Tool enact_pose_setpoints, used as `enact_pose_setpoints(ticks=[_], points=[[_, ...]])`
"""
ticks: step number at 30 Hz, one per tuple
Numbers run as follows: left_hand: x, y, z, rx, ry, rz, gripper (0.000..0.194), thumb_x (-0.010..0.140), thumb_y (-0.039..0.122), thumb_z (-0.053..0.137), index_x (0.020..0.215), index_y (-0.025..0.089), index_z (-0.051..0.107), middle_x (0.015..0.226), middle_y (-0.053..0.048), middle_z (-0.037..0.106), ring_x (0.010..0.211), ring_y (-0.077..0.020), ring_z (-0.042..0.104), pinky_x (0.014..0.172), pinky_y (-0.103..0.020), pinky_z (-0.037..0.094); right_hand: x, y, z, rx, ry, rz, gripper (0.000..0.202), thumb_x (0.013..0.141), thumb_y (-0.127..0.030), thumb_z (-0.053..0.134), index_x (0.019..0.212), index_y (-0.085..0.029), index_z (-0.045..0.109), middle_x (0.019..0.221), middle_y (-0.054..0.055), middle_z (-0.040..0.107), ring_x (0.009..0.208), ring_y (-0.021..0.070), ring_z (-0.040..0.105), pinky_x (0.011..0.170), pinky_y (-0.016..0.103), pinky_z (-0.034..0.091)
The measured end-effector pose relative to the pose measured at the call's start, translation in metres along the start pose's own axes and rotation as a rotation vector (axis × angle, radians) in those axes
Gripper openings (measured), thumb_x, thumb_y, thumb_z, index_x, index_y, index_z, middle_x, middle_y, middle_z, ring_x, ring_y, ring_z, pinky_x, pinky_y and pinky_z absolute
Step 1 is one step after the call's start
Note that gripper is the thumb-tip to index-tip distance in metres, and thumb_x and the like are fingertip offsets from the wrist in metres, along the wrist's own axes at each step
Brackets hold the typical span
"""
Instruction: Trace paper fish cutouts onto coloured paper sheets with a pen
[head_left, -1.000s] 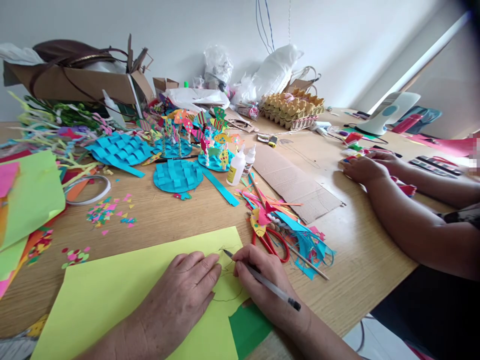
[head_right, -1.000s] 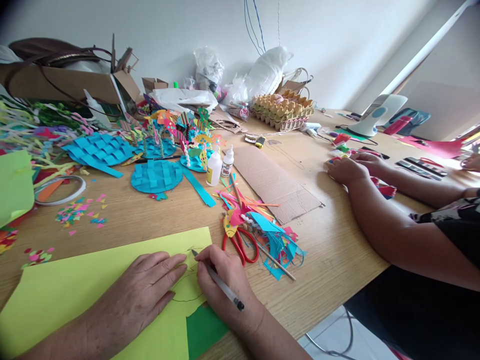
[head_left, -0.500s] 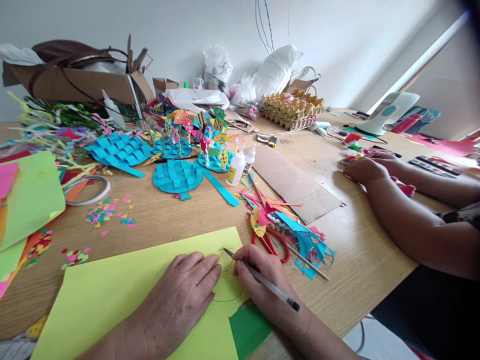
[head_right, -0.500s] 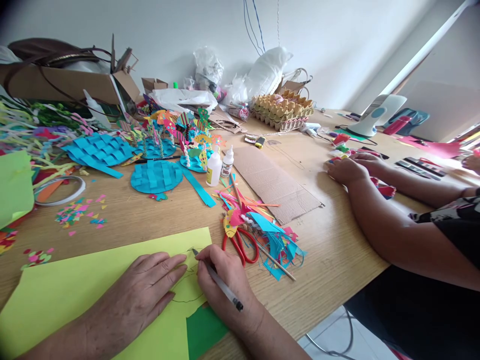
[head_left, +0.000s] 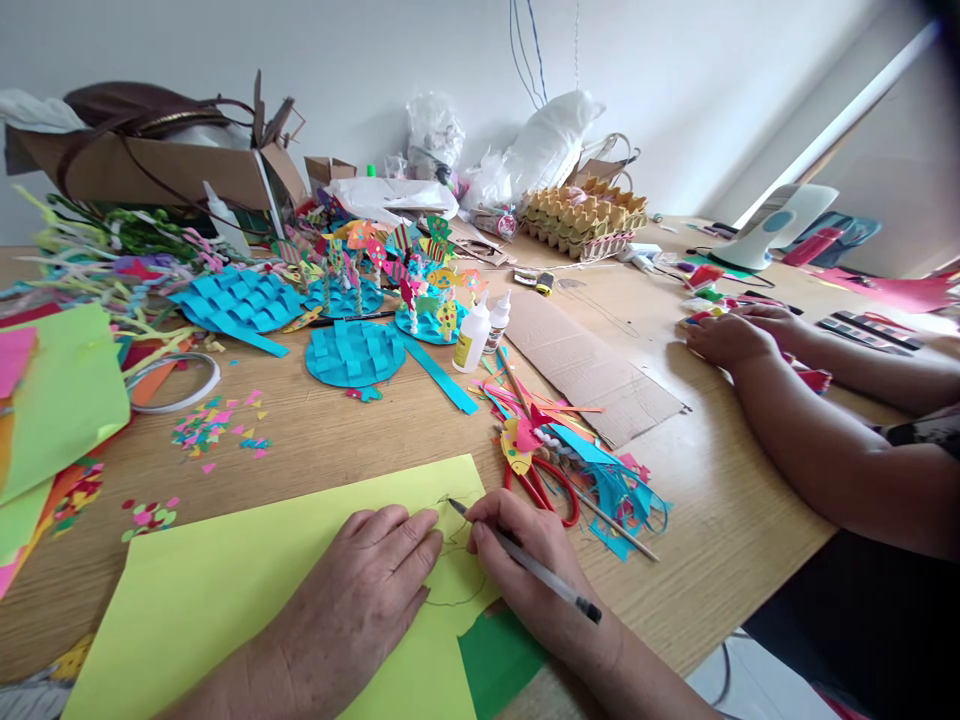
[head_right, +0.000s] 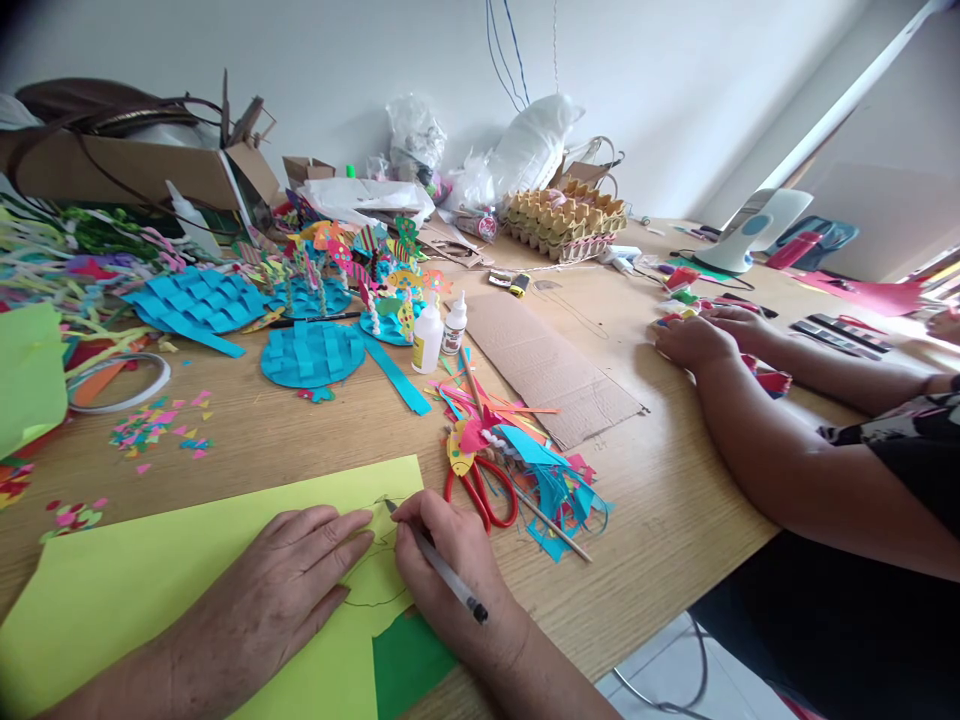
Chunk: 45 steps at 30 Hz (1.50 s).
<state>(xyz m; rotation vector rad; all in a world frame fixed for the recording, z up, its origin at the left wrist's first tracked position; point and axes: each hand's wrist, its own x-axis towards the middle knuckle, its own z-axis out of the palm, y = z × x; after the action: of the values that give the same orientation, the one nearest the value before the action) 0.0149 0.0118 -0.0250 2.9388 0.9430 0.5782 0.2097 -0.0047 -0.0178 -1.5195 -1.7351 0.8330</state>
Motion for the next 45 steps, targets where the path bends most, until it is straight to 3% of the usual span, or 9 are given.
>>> enact_pose_setpoints(ticks=[13, 19, 28, 37, 45], points=[[0.002, 0.000, -0.002, 0.009, -0.006, 0.001, 0.030, 0.083, 0.007, 0.049, 0.110, 0.016, 0.058, 0.115, -0.004, 0.065, 0.096, -0.0217, 0.058, 0.078, -0.035, 0.048, 0.002, 0.000, -0.001, -0.001, -0.003, 0.020, 0.011, 0.080, -0.017, 0.047, 0.078, -0.018, 0.058, 0.057, -0.003, 0.060, 0.048, 0.0101, 0.050, 0.046, 0.019, 0.038], [0.002, 0.001, -0.003, -0.027, -0.017, -0.015, 0.029, 0.084, 0.007, 0.047, 0.109, 0.017, 0.058, 0.114, -0.005, 0.065, 0.097, -0.0212, 0.057, 0.078, -0.034, 0.048, -0.001, -0.001, -0.004, 0.043, 0.069, -0.011, 0.012, 0.080, -0.019, 0.045, 0.080, -0.019, 0.058, 0.060, -0.001, 0.062, 0.052, 0.0118, 0.054, 0.049, 0.020, 0.040], [0.001, 0.001, -0.004, -0.061, -0.010, -0.022, 0.029, 0.075, 0.002, 0.054, 0.102, 0.014, 0.057, 0.114, -0.007, 0.065, 0.096, -0.0255, 0.057, 0.078, -0.041, 0.050, -0.019, -0.010, -0.015, 0.248, -0.069, 0.141, 0.011, 0.081, -0.020, 0.044, 0.082, -0.019, 0.055, 0.062, -0.002, 0.057, 0.054, 0.0116, 0.055, 0.046, 0.019, 0.041], [0.001, 0.000, -0.004, -0.072, -0.057, -0.040, 0.027, 0.075, 0.002, 0.057, 0.098, 0.016, 0.058, 0.116, -0.007, 0.063, 0.099, -0.0254, 0.056, 0.080, -0.041, 0.049, -0.022, -0.006, -0.002, 0.078, -0.094, 0.017, 0.010, 0.078, -0.017, 0.047, 0.074, -0.018, 0.055, 0.058, -0.003, 0.052, 0.050, 0.0103, 0.045, 0.047, 0.020, 0.035], [0.000, 0.001, -0.002, -0.103, -0.066, -0.079, 0.025, 0.076, 0.003, 0.057, 0.097, 0.018, 0.058, 0.118, -0.007, 0.062, 0.101, -0.0244, 0.055, 0.084, -0.041, 0.047, -0.022, -0.002, 0.000, 0.059, -0.093, 0.039, 0.010, 0.077, -0.015, 0.048, 0.075, -0.018, 0.057, 0.059, -0.003, 0.055, 0.051, 0.0102, 0.048, 0.048, 0.019, 0.036]])
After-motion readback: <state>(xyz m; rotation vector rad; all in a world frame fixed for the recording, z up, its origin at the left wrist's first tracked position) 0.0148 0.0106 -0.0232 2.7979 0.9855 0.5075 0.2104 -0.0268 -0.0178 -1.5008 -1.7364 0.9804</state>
